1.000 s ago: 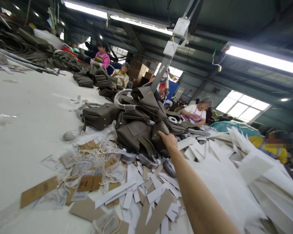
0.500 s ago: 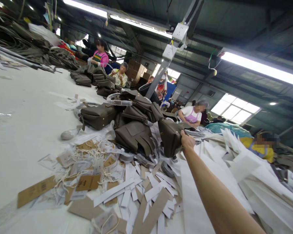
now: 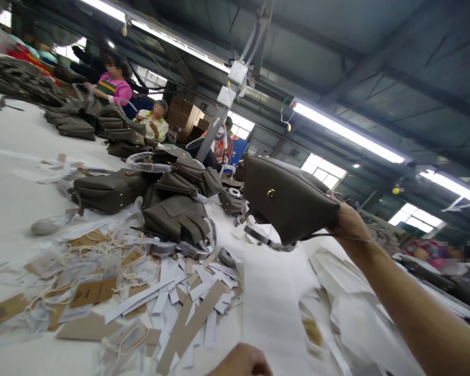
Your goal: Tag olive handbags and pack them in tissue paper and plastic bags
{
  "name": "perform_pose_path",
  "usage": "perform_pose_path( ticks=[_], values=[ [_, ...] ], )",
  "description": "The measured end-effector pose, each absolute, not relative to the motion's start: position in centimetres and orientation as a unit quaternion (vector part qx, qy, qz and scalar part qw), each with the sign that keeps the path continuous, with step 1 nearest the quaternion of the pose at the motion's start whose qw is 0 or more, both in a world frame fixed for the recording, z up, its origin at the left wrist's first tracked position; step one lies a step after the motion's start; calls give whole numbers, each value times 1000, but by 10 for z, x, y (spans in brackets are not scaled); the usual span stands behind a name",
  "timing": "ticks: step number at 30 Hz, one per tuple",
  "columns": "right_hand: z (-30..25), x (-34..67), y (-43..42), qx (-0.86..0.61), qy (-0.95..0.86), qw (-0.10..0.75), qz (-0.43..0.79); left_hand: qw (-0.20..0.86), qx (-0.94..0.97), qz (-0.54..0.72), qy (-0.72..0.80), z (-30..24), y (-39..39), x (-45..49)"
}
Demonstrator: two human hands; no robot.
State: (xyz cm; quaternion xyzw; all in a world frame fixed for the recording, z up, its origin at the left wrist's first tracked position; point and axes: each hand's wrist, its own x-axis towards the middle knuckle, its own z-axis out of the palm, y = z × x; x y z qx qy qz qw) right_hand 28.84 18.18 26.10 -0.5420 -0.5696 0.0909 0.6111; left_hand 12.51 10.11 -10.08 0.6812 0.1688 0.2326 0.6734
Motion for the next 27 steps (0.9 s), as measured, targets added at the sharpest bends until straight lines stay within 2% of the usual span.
perform_pose_path(
  ticks=[2,5,9,13,15,17,20,24,27],
  values=[
    [265,305,131,-523,-547,633,161,725,613,237,204,-94,106,122],
    [257,319,55,-569,-534,603,166,774,533,277,200,-74,113,104],
    [211,318,-29,-626,-592,501,81,872,356,319,104,-43,119,70],
    [141,316,-85,-613,-698,361,79,875,320,324,163,-37,109,56],
    [109,317,-104,-603,-713,348,81,873,317,315,194,-40,101,53],
    [87,318,-116,-611,-682,395,79,873,313,318,197,-37,96,49],
    [67,309,-124,-639,-562,520,75,861,321,366,148,-11,97,46],
    [40,262,-127,-641,-365,664,120,806,409,423,60,61,98,66],
    [9,211,-133,-609,-338,700,157,744,533,403,3,113,84,99]
  ],
)
